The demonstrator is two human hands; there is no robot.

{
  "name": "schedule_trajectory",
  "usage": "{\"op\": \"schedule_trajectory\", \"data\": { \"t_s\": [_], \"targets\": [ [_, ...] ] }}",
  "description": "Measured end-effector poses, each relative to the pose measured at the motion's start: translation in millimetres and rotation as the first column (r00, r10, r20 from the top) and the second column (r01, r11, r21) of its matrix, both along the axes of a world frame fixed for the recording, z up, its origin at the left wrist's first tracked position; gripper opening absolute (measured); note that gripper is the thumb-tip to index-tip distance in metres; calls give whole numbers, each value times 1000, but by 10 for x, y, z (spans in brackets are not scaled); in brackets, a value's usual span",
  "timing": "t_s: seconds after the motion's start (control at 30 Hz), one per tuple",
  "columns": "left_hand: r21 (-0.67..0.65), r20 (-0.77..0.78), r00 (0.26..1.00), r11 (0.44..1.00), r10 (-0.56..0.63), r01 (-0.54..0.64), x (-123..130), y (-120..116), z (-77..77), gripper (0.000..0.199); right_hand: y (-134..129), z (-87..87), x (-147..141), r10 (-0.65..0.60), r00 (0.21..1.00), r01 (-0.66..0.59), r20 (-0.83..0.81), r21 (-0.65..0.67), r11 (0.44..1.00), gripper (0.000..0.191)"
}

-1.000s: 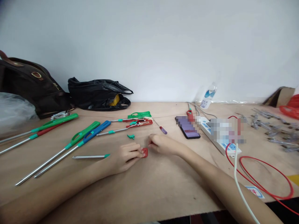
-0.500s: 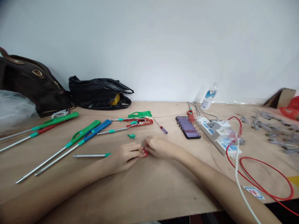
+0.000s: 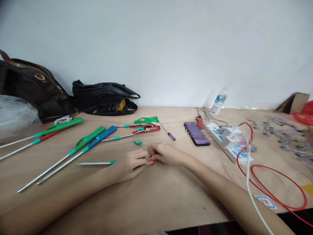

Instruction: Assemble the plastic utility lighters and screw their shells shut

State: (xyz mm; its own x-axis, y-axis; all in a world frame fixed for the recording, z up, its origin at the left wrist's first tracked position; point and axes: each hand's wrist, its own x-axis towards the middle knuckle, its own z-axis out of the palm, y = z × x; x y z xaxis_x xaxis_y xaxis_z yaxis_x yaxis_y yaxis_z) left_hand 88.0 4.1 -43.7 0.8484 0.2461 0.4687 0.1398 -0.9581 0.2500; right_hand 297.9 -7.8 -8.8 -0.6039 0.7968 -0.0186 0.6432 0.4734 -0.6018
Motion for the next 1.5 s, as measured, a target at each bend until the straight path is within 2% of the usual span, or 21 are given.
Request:
{"op": "schedule_trajectory", "data": {
  "t_s": [0.2,0.47,0.53,0.6,0.63,0.7,0.73,0.8,0.9,0.97,1.07,1.13,1.17,1.2,1.23,1.3,1.37,1.5],
  "targets": [
    [-3,7,1000,1000,-1,1,-3,0,-4,23,63,-29,52,12,996,-21,-88,-106,994,8],
    [-6,9,1000,1000,4,-4,-4,-2,-1,23,67,-20,57,15,994,-29,-109,-131,991,8],
    [-6,10,1000,1000,0,0,-6,0,-5,23,94,5,95,-7,997,0,-80,-88,996,11],
    [-7,8,1000,1000,5,-5,-8,0,-7,24,147,29,180,-116,993,116,0,45,992,16],
    [-7,7,1000,1000,9,-9,-9,-2,-5,24,181,35,237,-216,975,206,54,144,968,18],
    [-9,7,1000,1000,16,-16,-9,-9,4,24,251,22,365,-472,866,391,167,364,846,19],
    [-10,8,1000,1000,17,-17,-9,-13,10,24,283,1,426,-556,800,428,225,435,792,21],
    [-14,7,1000,1000,19,-19,-7,-19,21,25,336,-64,521,-599,733,433,321,458,776,28],
    [-20,7,1000,1000,19,-19,-5,-21,25,26,387,-150,592,-577,737,422,352,426,800,24],
    [-19,13,1000,1000,15,-15,-6,-18,19,25,414,-150,625,-607,726,454,322,438,776,23],
    [-12,25,1000,1000,11,-11,-5,-15,7,25,447,-39,697,-699,674,539,238,489,686,19],
    [-8,31,999,1000,9,-9,-3,-14,6,26,451,76,738,-732,680,616,48,504,605,15],
    [-7,33,999,1000,4,-4,-2,-14,7,26,443,132,744,-702,696,677,-148,462,573,14],
    [-7,35,999,1000,-2,3,0,-14,9,27,427,184,735,-630,689,724,-358,379,577,16],
    [-8,37,999,1000,-10,10,1,-15,12,27,402,227,709,-535,650,735,-539,269,622,20],
    [-11,37,999,1000,-21,21,2,-16,19,27,330,283,612,-382,558,636,-737,84,767,27],
    [-11,33,999,1000,-18,18,2,-19,25,25,238,296,473,-319,546,492,-774,-12,870,29],
    [-6,18,1000,1000,-2,2,0,-34,37,23,46,244,204,-173,607,253,-775,-18,967,25]
  ]
}}
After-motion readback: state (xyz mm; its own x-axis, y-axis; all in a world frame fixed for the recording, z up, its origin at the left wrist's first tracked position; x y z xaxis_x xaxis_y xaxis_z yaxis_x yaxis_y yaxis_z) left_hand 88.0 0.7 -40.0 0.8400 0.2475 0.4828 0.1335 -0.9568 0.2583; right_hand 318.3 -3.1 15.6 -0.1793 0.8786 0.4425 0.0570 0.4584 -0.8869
